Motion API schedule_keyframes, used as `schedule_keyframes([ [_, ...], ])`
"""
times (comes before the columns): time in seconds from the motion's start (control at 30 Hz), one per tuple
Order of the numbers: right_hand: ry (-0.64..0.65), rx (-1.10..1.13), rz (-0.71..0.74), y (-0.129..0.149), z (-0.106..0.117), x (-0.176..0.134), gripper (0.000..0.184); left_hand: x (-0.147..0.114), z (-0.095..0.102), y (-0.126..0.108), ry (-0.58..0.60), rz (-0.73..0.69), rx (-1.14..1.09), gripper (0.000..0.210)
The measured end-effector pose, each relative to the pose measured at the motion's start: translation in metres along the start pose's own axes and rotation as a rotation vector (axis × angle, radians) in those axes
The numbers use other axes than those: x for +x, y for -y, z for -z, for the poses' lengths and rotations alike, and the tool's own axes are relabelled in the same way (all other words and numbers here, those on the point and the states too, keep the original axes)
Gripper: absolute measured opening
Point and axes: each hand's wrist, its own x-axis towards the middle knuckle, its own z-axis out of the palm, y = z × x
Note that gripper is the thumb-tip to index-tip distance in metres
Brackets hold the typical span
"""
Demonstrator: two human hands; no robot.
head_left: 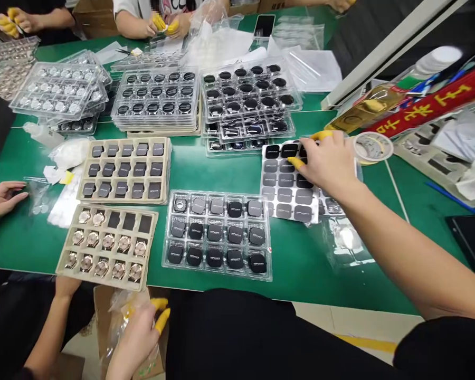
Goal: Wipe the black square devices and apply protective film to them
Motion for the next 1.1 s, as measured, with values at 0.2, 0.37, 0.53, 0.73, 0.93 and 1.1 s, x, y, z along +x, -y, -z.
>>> schedule_keyframes([
  [0.2,-0.008,0.018,0.005,0.004,-0.001,-0.003,0.058,0.095,-0.016,-0.041,0.027,-0.086,-0.062,0.031],
  [0.37,-0.076,0.094,-0.001,-0.004,-0.005,-0.012,0.062,0.18,-0.047,-0.083,0.033,0.006,0.308,0.03],
  [0.53,-0.221,0.294,-0.003,-0.012,-0.014,-0.041,0.059,0.205,-0.051,-0.105,0.216,0.072,0.514,0.027],
  [0.73,-0.395,0.664,0.14,0.022,-0.014,-0.097,0.048,0.212,-0.051,-0.101,0.224,0.044,0.56,0.031],
  [0.93,-0.171,1.198,0.15,0.105,0.014,-0.158,0.03,0.165,-0.04,-0.088,0.122,-0.03,-0.056,0.027],
  [1.1,0.055,1.514,0.254,0.163,0.02,-0.187,0.02,0.086,-0.063,-0.098,0.408,-0.084,-0.586,0.037],
])
